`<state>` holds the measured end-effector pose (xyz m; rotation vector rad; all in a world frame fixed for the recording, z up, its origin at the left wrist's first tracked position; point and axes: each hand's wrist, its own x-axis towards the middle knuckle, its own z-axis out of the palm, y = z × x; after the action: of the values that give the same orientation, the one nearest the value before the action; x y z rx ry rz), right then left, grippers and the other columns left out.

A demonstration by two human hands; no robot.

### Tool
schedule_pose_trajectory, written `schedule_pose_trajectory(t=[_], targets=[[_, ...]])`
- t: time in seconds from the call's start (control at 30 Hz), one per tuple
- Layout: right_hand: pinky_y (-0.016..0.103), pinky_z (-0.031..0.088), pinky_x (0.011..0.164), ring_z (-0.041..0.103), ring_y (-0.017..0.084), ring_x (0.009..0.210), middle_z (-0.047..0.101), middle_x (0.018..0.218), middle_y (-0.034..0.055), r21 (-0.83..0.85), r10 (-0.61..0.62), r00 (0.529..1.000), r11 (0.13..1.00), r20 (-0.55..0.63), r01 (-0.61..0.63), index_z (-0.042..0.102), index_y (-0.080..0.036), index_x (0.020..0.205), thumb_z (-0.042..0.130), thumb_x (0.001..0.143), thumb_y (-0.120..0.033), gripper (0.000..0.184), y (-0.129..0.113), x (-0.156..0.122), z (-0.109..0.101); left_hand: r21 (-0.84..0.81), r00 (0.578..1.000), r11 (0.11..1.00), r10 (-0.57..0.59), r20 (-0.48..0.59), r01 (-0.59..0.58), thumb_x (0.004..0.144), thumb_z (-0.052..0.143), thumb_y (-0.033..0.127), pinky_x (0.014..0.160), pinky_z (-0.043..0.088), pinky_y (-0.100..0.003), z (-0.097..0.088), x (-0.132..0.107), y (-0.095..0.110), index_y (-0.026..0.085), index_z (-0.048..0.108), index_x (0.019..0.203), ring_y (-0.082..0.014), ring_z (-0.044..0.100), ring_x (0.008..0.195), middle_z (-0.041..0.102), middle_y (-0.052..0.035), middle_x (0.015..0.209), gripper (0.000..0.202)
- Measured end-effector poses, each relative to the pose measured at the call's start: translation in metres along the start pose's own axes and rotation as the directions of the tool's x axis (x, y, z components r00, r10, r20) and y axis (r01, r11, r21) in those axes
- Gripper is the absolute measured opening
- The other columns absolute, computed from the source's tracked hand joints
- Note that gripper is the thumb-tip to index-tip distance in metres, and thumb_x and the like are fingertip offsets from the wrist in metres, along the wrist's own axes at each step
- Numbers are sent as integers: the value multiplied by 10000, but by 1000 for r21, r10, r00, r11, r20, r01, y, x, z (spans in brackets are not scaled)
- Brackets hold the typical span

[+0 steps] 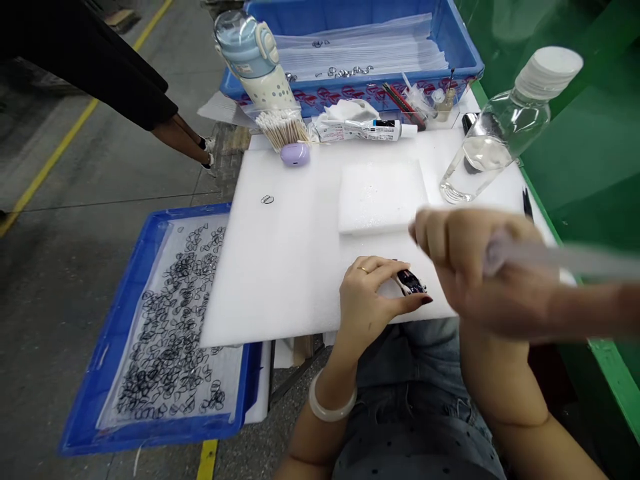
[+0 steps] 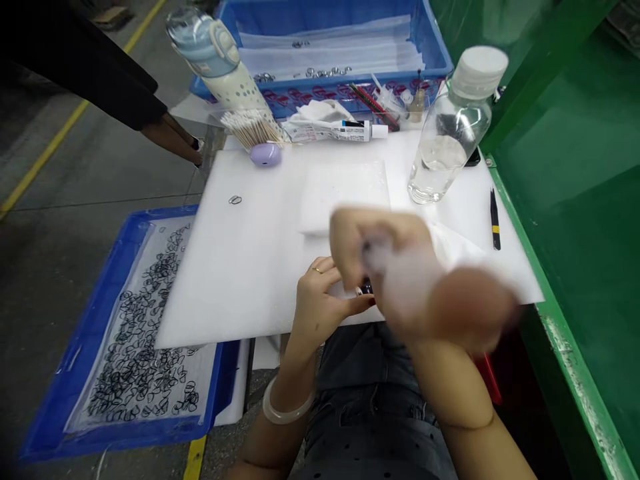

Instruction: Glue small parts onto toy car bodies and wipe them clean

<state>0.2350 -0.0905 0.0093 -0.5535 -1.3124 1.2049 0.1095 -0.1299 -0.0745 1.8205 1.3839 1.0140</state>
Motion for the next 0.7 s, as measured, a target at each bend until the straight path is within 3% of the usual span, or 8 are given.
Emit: schedule_pose_trajectory(t=[0.1,0.17,0.27,0.4,0.47,0.57,0.63,0.7], targets=[[343,437,655,472,156,592,463,596,9,-89,0,993,996,-120,-11,441,-232,554,399,953,-611,551,26,40,-2,42,997,998,54,53,-56,598,932,442,918,512,-445,-3,-3,-3,263,744,1014,-279,647,1023,729,-38,1004,490],[360,481,833,604,184,814,620,798,36,-259,199,976,942,-83,-214,557,-216,716,427,913,-657,500,40,52,-11,78,992,993,85,89,-92,603,933,416,937,504,-466,-4,-4,-6,264,719,1065,-292,644,1053,710,-51,1080,531],[372,451,1006,592,209,1144,643,1156,60,-431,104,971,882,-213,-189,583,-226,1029,433,925,-572,391,37,36,-37,127,986,984,113,122,-128,632,919,353,937,505,-485,-4,-6,-9,268,685,1104,-304,636,1080,680,-63,1157,534],[400,507,896,652,215,917,682,949,50,-636,-59,922,741,-383,-217,632,-243,949,539,905,-413,199,10,-11,-91,157,983,975,138,124,-156,672,877,221,935,521,-484,-2,-7,-7,260,655,1129,-308,615,1123,647,-71,1229,509],[437,500,880,649,237,900,704,938,58,-808,-10,950,529,-311,-259,689,-238,919,552,888,-323,164,7,-25,-120,165,981,972,147,128,-167,687,856,184,942,524,-485,-2,-7,-7,253,646,1147,-308,605,1147,633,-77,1265,510],[508,465,937,618,309,1054,707,1111,97,-952,104,987,266,-125,-149,732,-230,1003,548,871,-312,241,16,-33,-147,162,979,971,157,131,-177,688,853,184,961,520,-501,-3,-6,-8,249,648,1161,-317,592,1178,619,-87,1304,519],[489,472,909,620,313,1036,707,1090,106,-971,143,988,225,-48,-80,722,-212,941,552,871,-331,219,19,-33,-146,124,981,977,164,101,-176,699,855,219,971,517,-502,-3,-6,-8,249,654,1160,-318,588,1188,621,-92,1310,504],[391,482,727,625,238,783,684,826,63,-965,145,987,242,-65,-99,646,-204,801,527,894,-331,197,14,-35,-128,35,983,982,183,22,-184,755,819,247,956,525,-470,-1,-6,-4,243,673,1111,-292,616,1138,668,-86,1217,384]])
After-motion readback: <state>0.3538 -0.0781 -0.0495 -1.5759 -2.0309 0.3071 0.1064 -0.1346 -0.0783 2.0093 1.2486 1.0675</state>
